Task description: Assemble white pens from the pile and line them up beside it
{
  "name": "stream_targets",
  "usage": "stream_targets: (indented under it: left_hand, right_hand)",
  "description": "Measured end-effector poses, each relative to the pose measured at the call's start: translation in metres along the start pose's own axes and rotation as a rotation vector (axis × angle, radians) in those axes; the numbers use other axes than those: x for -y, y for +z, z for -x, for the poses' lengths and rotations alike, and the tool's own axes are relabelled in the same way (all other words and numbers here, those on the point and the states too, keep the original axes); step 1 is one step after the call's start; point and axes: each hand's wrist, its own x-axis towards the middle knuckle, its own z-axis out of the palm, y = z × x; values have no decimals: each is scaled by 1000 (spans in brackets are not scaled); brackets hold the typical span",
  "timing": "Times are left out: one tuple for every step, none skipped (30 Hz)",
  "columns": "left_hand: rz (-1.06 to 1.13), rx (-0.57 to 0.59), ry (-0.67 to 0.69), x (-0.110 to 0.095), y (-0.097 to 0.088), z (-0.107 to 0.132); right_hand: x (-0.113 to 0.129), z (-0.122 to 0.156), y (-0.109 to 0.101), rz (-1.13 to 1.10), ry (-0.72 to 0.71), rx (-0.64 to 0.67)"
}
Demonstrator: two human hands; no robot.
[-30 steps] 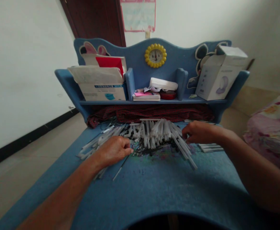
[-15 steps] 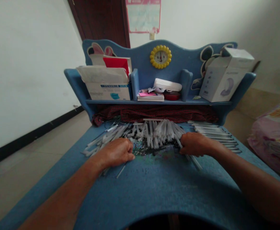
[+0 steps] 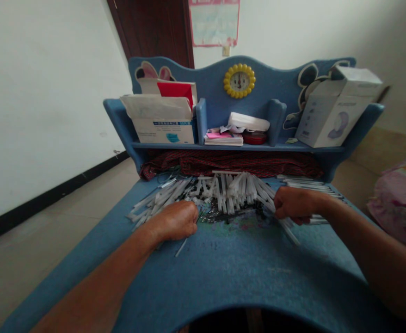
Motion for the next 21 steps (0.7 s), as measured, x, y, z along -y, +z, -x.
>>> stream_targets:
  left_hand:
    - [-10,7,-3,0,0,0]
    - [-22,11,-4,0,-1,0]
    - [-33,13,-4,0,-1,1]
    - [-44,14,-4,-1,-2,1]
    - [-55,14,-6,-1,-2,2]
    - [-64,13,-9,-2,-3,2]
    - [-73,9,-14,-2,-4,3]
    - [-78,5,-22,-3,-4,4]
    - [-81,0,-31,-3,-5,4]
    - [-84,-5,-41,-3,-5,5]
    - [-85,-9,-48,-2,-6,6]
    - [-85,-14,-51,-1,-6,6]
    - [-81,-21,-49,0,-7,7]
    - [-72,-32,-42,1,-8,7]
    - [-55,-45,-31,3,-9,8]
    - [-26,-57,-15,4,-10,9]
    - [15,-69,6,4,-11,9]
    - [64,-78,34,3,-11,11]
    - [119,-85,68,2,-12,12]
    - [176,-90,103,-1,-12,13]
    - [227,-95,137,-4,-12,15]
  right_hand:
    - [-2,1,-2,-6,-5,2]
    - [-4,3,-5,-9,-6,4]
    - [-7,5,-7,-11,-4,0]
    - [-9,7,-10,-16,-6,-11]
    - [-11,9,-13,-25,-10,-30]
    - [-12,12,-16,-40,-20,-53]
    - [-13,14,-18,-60,-35,-81]
    - [-13,17,-21,-90,-61,-112]
    - [-12,19,-22,-130,-99,-142]
    - [-10,21,-22,-178,-144,-170]
    - [-7,23,-22,-232,-194,-195]
    - [-3,23,-21,-295,-244,-221]
    - [2,23,-19,-365,-285,-246]
    - [7,22,-15,-443,-322,-271]
    - [12,20,-11,-533,-357,-300]
    - [18,17,-6,-633,-391,-332]
    - [24,13,-1,-745,-432,-358]
    - [30,9,4,-863,-476,-378]
    - [35,4,9,-972,-515,-385]
    - [40,0,14,-1071,-543,-386]
    - [45,-4,19,-1152,-559,-379]
